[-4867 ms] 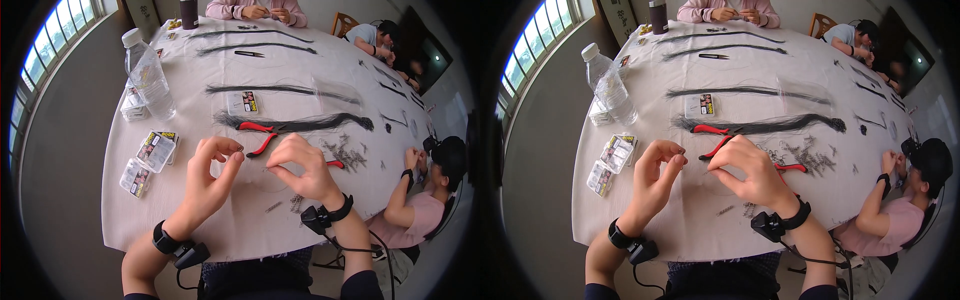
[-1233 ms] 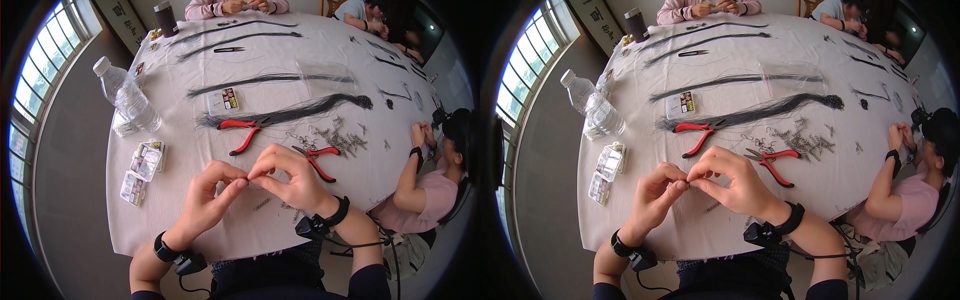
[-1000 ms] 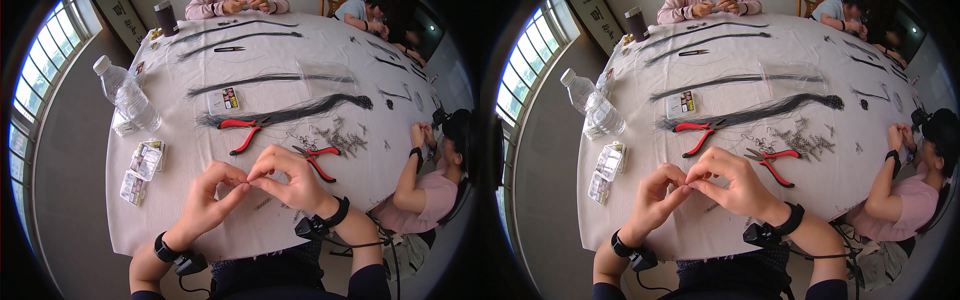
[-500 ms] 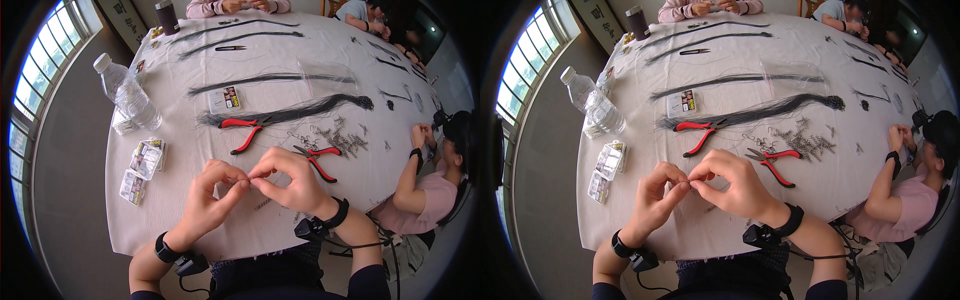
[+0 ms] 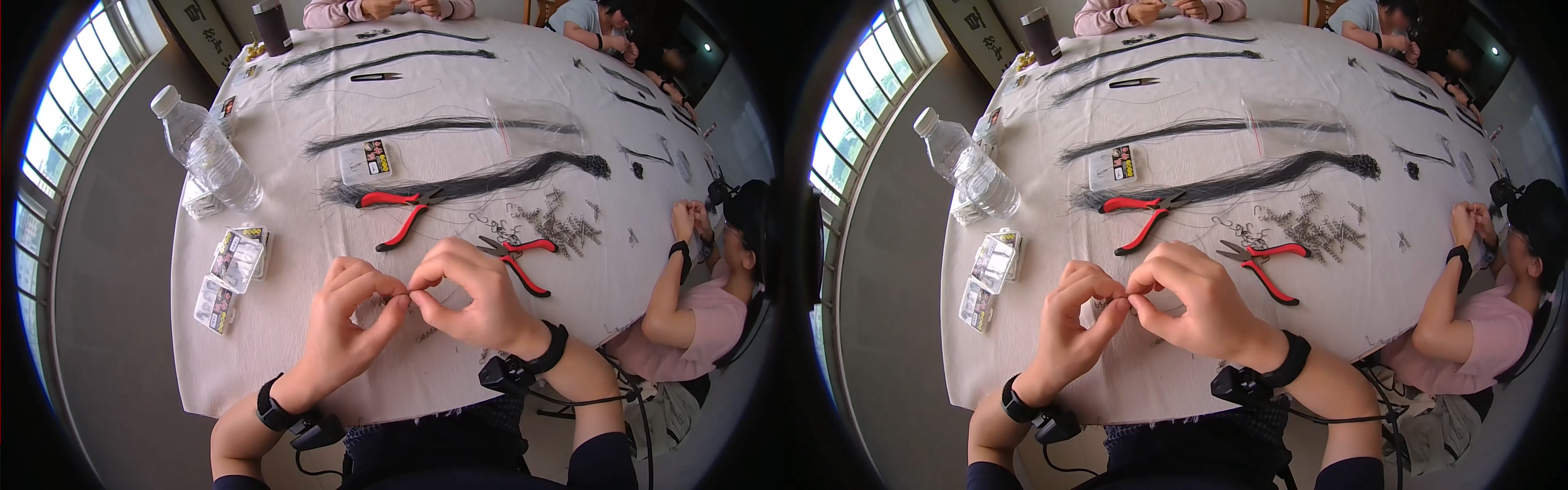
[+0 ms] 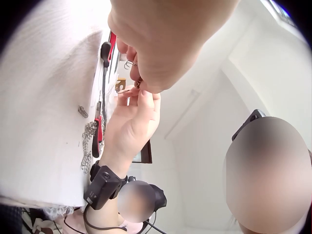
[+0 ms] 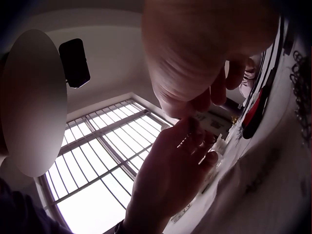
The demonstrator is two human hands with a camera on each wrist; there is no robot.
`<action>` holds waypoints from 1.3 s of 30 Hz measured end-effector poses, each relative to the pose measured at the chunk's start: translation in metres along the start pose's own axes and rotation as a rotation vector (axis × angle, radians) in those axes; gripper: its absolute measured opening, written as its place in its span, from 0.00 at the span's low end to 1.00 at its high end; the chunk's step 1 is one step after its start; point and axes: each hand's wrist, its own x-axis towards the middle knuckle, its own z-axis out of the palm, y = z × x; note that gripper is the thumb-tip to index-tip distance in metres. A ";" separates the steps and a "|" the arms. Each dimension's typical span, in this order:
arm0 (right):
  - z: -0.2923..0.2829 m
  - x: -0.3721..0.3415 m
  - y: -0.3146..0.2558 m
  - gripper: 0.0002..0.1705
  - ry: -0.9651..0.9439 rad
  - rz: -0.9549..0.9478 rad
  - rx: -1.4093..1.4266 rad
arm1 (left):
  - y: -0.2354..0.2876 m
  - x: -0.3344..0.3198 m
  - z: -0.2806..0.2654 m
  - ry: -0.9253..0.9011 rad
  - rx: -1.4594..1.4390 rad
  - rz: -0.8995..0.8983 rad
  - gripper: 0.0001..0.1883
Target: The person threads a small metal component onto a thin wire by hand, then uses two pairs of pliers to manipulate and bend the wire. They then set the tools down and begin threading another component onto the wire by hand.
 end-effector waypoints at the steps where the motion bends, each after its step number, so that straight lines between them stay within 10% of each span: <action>1: 0.000 0.001 0.000 0.08 0.000 0.000 0.000 | 0.000 0.000 0.000 0.014 0.017 0.014 0.04; 39: 0.001 0.000 0.000 0.08 -0.032 0.020 -0.038 | 0.002 0.001 -0.001 0.030 0.090 0.040 0.04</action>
